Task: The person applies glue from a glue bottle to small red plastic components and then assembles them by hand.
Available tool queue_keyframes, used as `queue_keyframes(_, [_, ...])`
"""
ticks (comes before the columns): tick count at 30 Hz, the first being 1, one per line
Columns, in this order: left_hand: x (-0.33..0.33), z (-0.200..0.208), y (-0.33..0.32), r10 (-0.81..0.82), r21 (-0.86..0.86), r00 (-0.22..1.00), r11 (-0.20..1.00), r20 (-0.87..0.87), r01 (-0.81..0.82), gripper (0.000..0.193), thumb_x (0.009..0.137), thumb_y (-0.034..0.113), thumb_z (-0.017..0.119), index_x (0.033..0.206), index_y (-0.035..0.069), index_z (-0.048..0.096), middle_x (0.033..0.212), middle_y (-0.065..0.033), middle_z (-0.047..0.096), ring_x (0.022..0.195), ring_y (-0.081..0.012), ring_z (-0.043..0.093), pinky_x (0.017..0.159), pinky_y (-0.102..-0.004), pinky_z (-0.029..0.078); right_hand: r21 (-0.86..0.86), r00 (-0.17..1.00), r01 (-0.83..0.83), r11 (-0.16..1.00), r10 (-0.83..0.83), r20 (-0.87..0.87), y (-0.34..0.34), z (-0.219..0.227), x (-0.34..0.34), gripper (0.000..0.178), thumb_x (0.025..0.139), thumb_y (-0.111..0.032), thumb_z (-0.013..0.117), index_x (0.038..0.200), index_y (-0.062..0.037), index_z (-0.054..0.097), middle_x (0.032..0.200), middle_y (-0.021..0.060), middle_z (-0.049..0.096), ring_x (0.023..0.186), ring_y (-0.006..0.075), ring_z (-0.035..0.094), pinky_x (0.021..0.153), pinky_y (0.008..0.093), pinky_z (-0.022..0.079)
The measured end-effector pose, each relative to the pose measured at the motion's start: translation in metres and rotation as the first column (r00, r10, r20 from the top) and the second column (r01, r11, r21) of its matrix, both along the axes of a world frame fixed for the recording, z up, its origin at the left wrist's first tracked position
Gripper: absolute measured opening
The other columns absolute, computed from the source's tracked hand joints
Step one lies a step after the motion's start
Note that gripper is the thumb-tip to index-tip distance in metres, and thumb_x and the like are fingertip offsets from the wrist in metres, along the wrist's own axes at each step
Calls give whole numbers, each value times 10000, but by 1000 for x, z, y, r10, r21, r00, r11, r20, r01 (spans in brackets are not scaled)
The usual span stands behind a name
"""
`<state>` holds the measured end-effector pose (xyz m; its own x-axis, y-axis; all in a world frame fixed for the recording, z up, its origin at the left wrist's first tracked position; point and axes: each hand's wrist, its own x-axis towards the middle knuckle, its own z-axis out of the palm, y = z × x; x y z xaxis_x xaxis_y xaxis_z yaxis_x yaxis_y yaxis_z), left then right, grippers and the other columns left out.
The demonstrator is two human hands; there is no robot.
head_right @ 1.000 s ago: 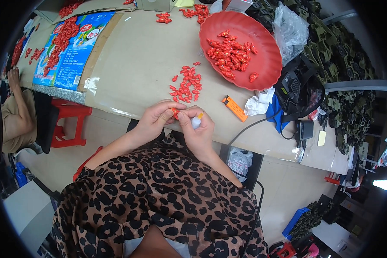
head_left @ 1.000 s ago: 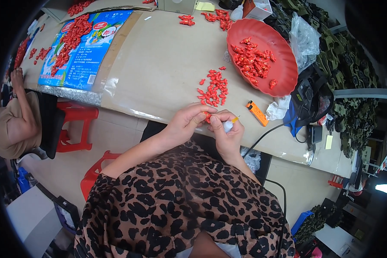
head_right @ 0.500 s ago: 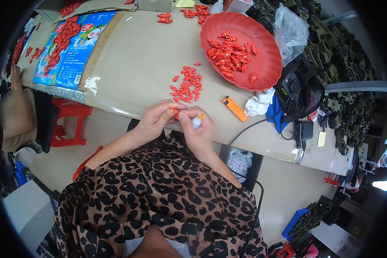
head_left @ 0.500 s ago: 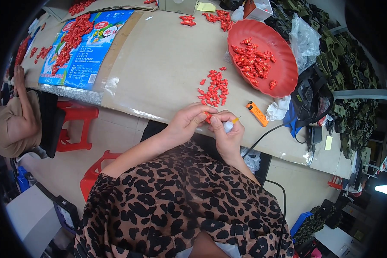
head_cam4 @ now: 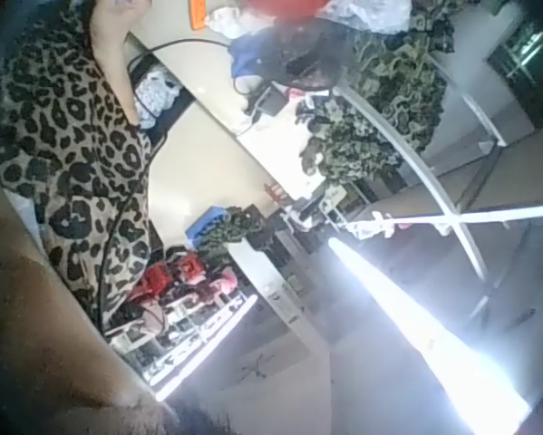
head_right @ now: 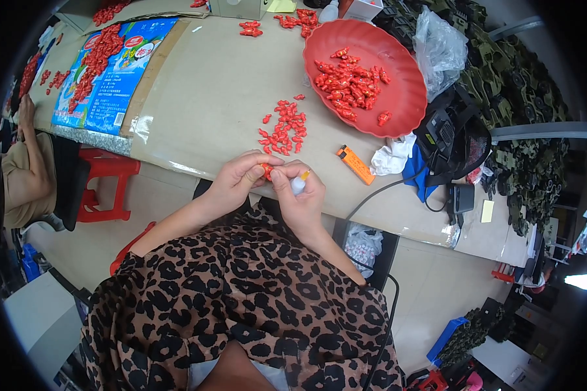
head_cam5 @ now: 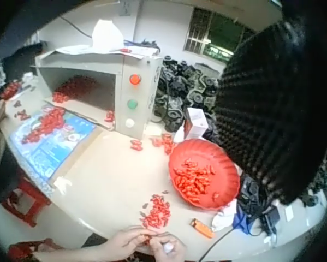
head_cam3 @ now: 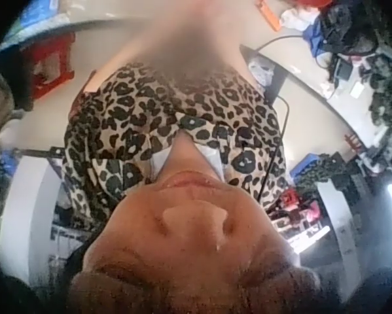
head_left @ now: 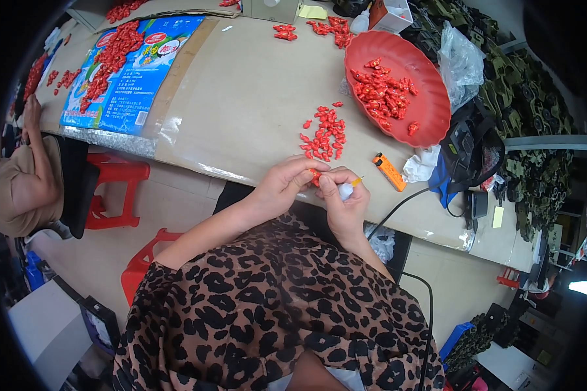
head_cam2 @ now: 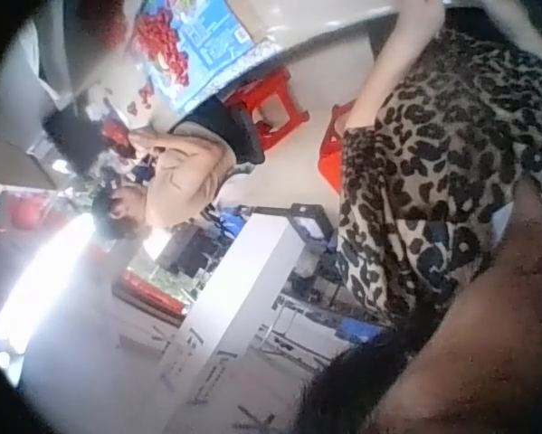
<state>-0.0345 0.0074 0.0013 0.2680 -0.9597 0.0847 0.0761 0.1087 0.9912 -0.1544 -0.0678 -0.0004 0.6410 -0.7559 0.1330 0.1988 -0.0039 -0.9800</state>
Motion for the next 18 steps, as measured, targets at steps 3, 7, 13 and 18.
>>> queue_keyframes(3, [-1, 1, 0, 7, 11, 1000, 1000, -14, -7, 224, 891, 140, 389, 1018, 15, 524, 896, -19, 482, 783, -68, 475, 655, -176, 401, 3, 1000, 5, 1000, -5, -1, 0, -1, 0, 53, 792, -31, 545, 775, 11, 518, 733, 61, 522, 599, 89, 491, 556, 198, 401])
queue_keyframes(7, [-1, 0, -1, 13, -8, 1000, 1000, 4, -13, 222, 890, 141, 391, 1015, 18, 526, 896, -17, 482, 778, -65, 473, 644, -172, 397, 6, 1000, 3, 1000, -3, 11, 0, 0, 0, 54, 792, -32, 546, 773, 11, 518, 733, 62, 524, 597, 89, 491, 555, 198, 402])
queue_keyframes(13, [-1, 1, -1, 7, 4, 1000, 1000, 9, -7, 225, 892, 147, 386, 1014, 17, 525, 893, -16, 483, 766, -62, 468, 641, -174, 394, 10, 1000, 2, 1000, -2, 13, 0, 0, 0, 49, 792, -28, 546, 774, 7, 516, 735, 63, 525, 598, 90, 493, 550, 197, 405])
queue_keyframes(18, [0, -1, -1, 8, -9, 1000, 1000, -3, -8, 229, 894, 153, 384, 1014, 17, 524, 882, -17, 483, 746, -61, 462, 630, -173, 389, 26, 1000, 1, 1000, -1, 23, 0, -1, 1, 51, 789, -23, 547, 775, 9, 510, 738, 65, 523, 598, 91, 494, 550, 195, 408])
